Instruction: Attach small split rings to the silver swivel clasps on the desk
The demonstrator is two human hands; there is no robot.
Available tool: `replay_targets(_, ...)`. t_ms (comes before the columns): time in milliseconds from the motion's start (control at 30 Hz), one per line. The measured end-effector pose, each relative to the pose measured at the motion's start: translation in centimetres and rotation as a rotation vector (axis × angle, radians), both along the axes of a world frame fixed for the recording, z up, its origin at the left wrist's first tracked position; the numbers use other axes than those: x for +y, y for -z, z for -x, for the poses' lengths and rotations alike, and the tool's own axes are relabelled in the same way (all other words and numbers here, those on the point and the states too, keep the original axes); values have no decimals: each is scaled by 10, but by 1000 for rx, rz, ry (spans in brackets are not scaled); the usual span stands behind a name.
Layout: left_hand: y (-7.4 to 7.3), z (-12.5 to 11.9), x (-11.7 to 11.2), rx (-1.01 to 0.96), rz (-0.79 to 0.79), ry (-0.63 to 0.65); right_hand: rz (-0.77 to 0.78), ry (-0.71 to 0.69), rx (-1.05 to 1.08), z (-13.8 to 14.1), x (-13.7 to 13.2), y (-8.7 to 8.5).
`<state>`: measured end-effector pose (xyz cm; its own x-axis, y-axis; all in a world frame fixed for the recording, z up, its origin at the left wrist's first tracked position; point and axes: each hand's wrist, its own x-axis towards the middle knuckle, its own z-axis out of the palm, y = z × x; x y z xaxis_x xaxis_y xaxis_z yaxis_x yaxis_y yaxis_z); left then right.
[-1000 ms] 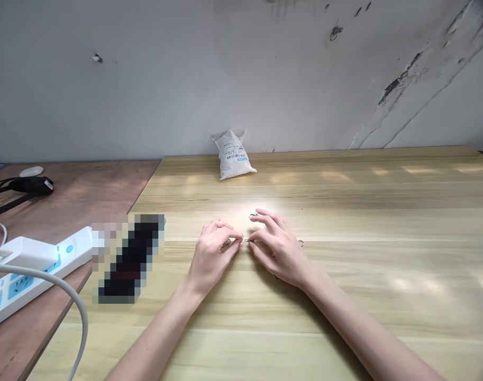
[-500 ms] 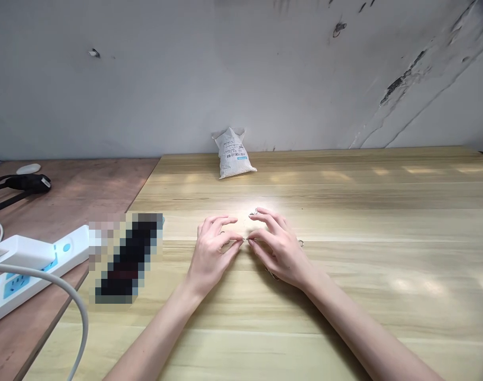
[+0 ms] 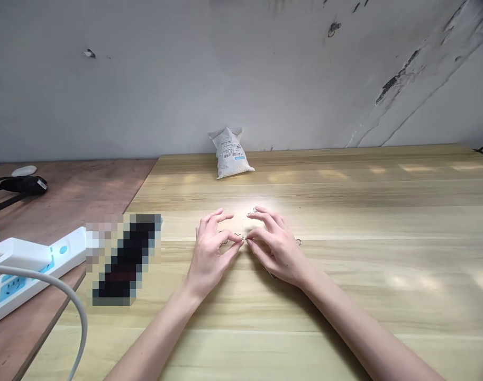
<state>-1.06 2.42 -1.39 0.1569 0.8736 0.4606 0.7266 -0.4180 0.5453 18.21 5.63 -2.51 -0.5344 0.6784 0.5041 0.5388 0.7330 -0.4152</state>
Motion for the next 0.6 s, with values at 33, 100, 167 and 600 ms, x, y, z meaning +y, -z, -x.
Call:
replay_targets(33, 0, 0, 0, -1, -2, -6, -1, -1, 0, 0, 0, 0)
replay_targets(100, 0, 1, 1, -1, -6, -16, -5, -3, 4, 0, 0, 1)
replay_targets(167, 0, 1, 1, 11, -9, -8, -4, -2, 4, -1, 0, 2)
replay_targets(600, 1, -1, 0, 90, -26, 61, -16, 64, -40, 1, 4, 8)
